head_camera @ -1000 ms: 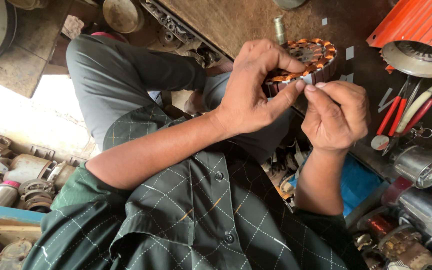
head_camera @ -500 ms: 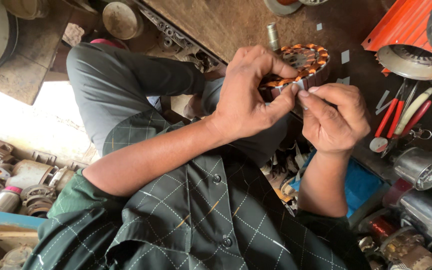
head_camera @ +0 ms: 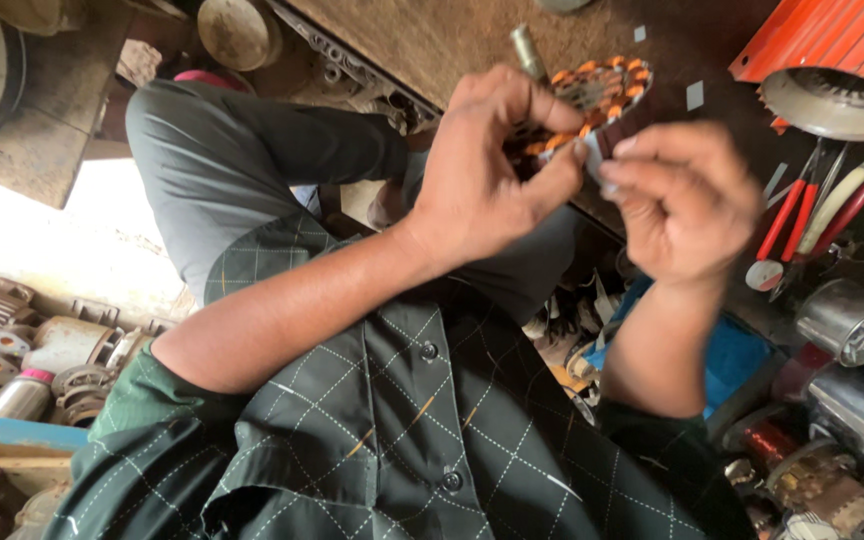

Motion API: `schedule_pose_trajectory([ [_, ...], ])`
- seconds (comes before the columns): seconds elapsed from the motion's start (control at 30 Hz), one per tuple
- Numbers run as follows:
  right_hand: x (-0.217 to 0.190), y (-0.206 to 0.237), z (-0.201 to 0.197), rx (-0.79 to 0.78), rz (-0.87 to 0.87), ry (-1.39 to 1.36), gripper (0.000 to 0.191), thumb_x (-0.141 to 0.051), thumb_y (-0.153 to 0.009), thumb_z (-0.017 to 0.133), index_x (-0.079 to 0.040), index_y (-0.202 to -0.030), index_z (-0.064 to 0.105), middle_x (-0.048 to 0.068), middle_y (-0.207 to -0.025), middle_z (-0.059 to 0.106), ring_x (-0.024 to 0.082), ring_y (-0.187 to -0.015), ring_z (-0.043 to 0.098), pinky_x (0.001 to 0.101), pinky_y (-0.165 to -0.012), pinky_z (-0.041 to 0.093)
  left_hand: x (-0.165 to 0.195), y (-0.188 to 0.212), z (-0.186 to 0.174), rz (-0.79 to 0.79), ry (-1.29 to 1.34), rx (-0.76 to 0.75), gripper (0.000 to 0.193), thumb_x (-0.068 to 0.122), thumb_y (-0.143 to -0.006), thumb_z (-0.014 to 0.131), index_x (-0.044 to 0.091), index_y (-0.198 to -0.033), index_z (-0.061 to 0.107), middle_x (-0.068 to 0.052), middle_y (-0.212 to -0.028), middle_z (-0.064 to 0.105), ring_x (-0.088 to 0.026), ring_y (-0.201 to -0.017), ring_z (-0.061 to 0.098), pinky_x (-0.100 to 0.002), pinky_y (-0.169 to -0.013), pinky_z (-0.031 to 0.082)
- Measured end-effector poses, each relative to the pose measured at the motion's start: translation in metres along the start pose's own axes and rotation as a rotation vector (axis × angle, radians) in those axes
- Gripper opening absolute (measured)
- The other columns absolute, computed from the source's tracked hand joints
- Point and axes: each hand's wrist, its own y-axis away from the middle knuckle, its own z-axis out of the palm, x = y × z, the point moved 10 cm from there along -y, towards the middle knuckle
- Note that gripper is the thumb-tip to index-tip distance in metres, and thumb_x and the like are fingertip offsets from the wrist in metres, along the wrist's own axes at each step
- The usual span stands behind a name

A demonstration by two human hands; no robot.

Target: The person assembles a small electrical component by inserting white insulating pieces into slots between copper windings. They use a screwdriver to press the pieces into place and scissors to trim excess material, repeating the process across multiple slots.

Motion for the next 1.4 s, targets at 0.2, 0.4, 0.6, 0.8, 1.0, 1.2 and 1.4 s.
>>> schedule_pose_trajectory([
  [0.2, 0.020, -0.018, -0.004, -0.189, 0.032, -0.122, 0.016, -0.019, -0.110, 0.076, -0.003, -0.108, 0.075, 0.010, -0.112, 0.068, 0.021, -0.098, 0.069, 0.0298, -0.084, 0.054, -0.013, -0.012, 0.000, -0.021, 0.095, 0.014, 0.019, 0.015, -0.089, 0.081, 0.003, -0.097, 0.068, -0.006, -0.098, 0.068, -0.019, -0.096, 0.067, -0.034, -0.090, 0.054],
  [0.4, 0.022, -0.019, -0.007, -0.191, -0.039, -0.119, 0.015, -0.018, -0.109, 0.076, -0.003, -0.108, 0.075, 0.011, -0.112, 0.068, 0.022, -0.098, 0.069, 0.0305, -0.085, 0.054, -0.012, -0.013, 0.010, -0.030, 0.305, -0.039, 0.012, 0.007, -0.098, 0.075, 0.000, -0.102, 0.066, -0.002, -0.095, 0.067, -0.008, -0.083, 0.063, -0.025, -0.078, 0.054],
  [0.6, 0.022, -0.014, -0.012, -0.188, -0.070, -0.108, 0.014, -0.016, -0.108, 0.077, -0.003, -0.109, 0.074, 0.011, -0.112, 0.068, 0.023, -0.099, 0.069, 0.0311, -0.085, 0.055, -0.014, -0.011, 0.014, -0.103, 0.364, -0.096, 0.013, 0.005, -0.101, 0.072, -0.001, -0.097, 0.061, 0.001, -0.088, 0.059, -0.003, -0.077, 0.053, -0.023, -0.070, 0.049],
  [0.8, 0.022, -0.012, -0.011, -0.195, -0.094, -0.113, 0.013, -0.015, -0.107, 0.078, -0.002, -0.109, 0.074, 0.011, -0.112, 0.068, 0.024, -0.099, 0.069, 0.0318, -0.086, 0.055, -0.001, -0.012, 0.011, 0.033, 0.312, -0.067, 0.008, 0.007, -0.103, 0.072, 0.002, -0.106, 0.067, 0.000, -0.096, 0.070, -0.005, -0.090, 0.064, -0.026, -0.081, 0.055],
  [1.0, 0.020, -0.014, -0.009, -0.203, -0.112, -0.111, 0.013, -0.013, -0.106, 0.079, -0.002, -0.110, 0.074, 0.012, -0.112, 0.068, 0.024, -0.099, 0.069, 0.0325, -0.086, 0.056, -0.006, -0.013, 0.012, 0.004, 0.318, -0.074, 0.009, 0.010, -0.104, 0.072, 0.003, -0.108, 0.068, -0.001, -0.093, 0.072, -0.005, -0.087, 0.066, -0.026, -0.079, 0.057],
  [1.2, 0.020, -0.015, -0.008, -0.203, -0.120, -0.112, 0.013, -0.012, -0.104, 0.079, -0.002, -0.110, 0.074, 0.012, -0.112, 0.068, 0.025, -0.099, 0.069, 0.0332, -0.087, 0.056, -0.003, -0.014, 0.008, 0.031, 0.243, -0.030, 0.013, 0.012, -0.098, 0.071, 0.002, -0.104, 0.066, -0.001, -0.092, 0.070, -0.007, -0.086, 0.067, -0.028, -0.078, 0.058],
  [1.4, 0.019, -0.015, -0.007, -0.192, -0.131, -0.109, 0.014, -0.011, -0.103, 0.080, -0.001, -0.111, 0.074, 0.012, -0.112, 0.068, 0.026, -0.099, 0.070, 0.0338, -0.087, 0.056, 0.000, -0.015, 0.008, 0.051, 0.230, -0.022, 0.011, 0.010, -0.098, 0.071, 0.002, -0.103, 0.066, -0.001, -0.091, 0.070, -0.007, -0.086, 0.066, -0.028, -0.077, 0.057],
])
